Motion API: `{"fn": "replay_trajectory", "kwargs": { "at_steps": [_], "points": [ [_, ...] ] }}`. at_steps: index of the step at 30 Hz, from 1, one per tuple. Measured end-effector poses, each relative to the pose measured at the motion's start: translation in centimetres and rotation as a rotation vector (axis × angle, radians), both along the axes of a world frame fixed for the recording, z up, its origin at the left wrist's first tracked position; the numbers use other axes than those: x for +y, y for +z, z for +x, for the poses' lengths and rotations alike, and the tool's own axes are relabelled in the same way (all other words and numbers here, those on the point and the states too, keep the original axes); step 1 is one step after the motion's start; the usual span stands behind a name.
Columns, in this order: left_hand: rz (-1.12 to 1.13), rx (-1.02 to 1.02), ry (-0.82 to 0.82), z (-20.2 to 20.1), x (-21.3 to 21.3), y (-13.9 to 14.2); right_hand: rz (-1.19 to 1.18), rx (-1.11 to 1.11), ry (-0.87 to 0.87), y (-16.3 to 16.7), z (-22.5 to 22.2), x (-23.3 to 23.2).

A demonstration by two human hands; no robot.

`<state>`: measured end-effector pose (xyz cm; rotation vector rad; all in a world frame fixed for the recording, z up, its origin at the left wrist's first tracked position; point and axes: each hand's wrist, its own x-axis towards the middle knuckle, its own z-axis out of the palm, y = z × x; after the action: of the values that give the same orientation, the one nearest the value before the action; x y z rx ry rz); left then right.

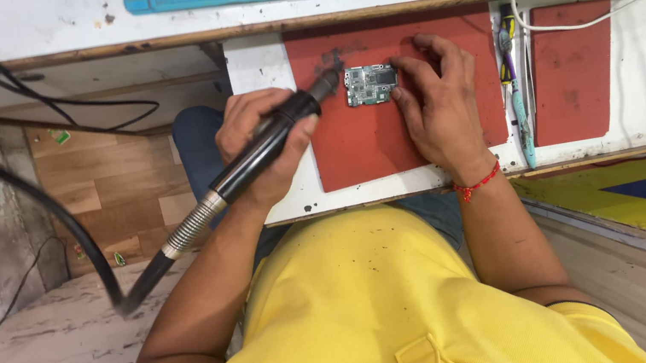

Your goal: The person uses a hot air gun to apply heat to a small circuit board placed on a red mat. They hold the board steady with one hand while directing the hot air with the other, occasionally adjusting the board's position.

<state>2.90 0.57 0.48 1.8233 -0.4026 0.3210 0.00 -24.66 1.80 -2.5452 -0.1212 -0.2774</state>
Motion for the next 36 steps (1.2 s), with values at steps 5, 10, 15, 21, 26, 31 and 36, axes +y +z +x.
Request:
{"fn": "replay_trajectory", "kwargs": {
  "at_steps": [5,10,15,21,26,31,36],
  "points": [
    [-0.069,-0.012,-0.145,0.3,0.0,-0.2,0.003,0.014,-0.009,-0.1,0.0,0.0],
    [-0.062,-0.036,-0.225,0.2,-0.1,-0.6,0.004,0.021,-0.006,-0.1,-0.1,-0.1],
    [-0.087,-0.026,-0.098,0.0,-0.1,-0.7,-0.003,0.009,0.003,-0.1,0.0,-0.1],
    [-0.067,0.029,-0.06,0.3,-0.1,-0.5,-0.009,0.005,0.01,0.0,0.0,-0.1],
    [-0.031,-0.025,-0.158,-0.2,-0.1,-0.5,-0.02,-0.001,0.014,-0.4,-0.1,-0.1],
    [-0.049,-0.046,-0.191,0.1,0.0,-0.9,0.01,-0.034,0.043,0.0,-0.2,-0.3],
    [0.1,-0.196,-0.256,0.0,-1.6,-0.6,0.138,-0.243,0.457,0.5,-0.3,0.7]
  ]
}}
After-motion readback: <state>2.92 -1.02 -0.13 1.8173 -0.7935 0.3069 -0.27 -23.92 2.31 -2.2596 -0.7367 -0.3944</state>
